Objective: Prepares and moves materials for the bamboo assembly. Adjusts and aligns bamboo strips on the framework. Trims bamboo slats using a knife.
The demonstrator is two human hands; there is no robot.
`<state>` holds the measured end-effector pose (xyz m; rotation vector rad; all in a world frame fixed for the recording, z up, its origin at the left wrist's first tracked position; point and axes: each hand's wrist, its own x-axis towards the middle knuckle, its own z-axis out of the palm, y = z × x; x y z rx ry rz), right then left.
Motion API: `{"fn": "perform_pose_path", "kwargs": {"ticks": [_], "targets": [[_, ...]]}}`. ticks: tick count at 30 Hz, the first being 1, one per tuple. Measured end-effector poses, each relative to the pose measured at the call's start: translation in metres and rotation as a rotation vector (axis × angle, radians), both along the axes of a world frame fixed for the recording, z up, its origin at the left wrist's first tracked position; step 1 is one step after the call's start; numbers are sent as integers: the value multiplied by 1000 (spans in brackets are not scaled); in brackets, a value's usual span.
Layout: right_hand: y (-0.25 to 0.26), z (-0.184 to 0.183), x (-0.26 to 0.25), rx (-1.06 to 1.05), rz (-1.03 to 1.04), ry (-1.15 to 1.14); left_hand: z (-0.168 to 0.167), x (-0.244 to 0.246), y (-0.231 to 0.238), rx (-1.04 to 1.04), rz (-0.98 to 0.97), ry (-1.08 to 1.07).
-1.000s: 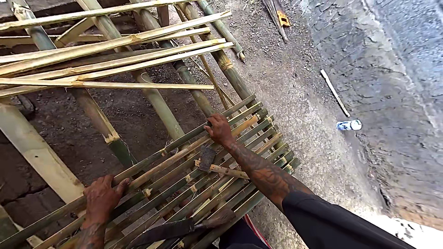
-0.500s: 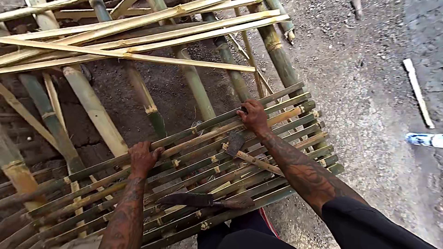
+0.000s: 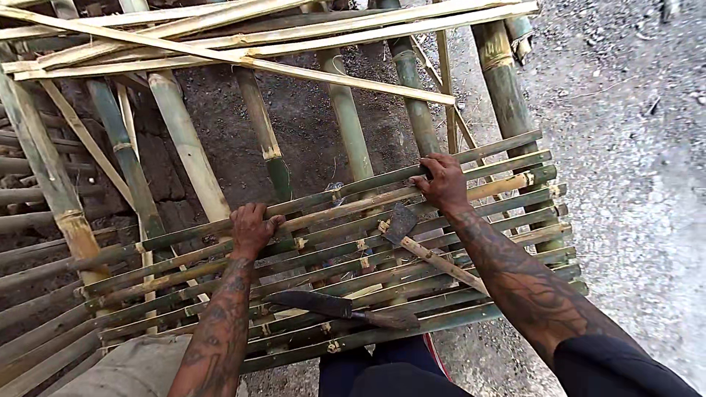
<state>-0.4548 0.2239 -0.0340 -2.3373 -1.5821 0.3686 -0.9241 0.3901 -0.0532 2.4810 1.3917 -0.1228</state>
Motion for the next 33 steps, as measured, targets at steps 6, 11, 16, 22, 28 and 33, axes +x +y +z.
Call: {"fn": "perform_pose_path", "kwargs": {"ticks": [6,11,16,22,28,33], "targets": [[-1,-2,0,3,10,-24,0,0,0,18,0,-19],[1,-2,0,-15,9,-54,0,1,1,24,-1,-14],[1,-1,0,11,9,-54,0,3,3,2,4,13],[7,3,0,-75,-14,-19,17,22,-6,-40,63,6],[5,1,-1,-44,-19,1,45,178,-46,-19,-157,-329],[5,-5,-1,-35,-45,11,17,312,-40,-56,-271,-355]]}}
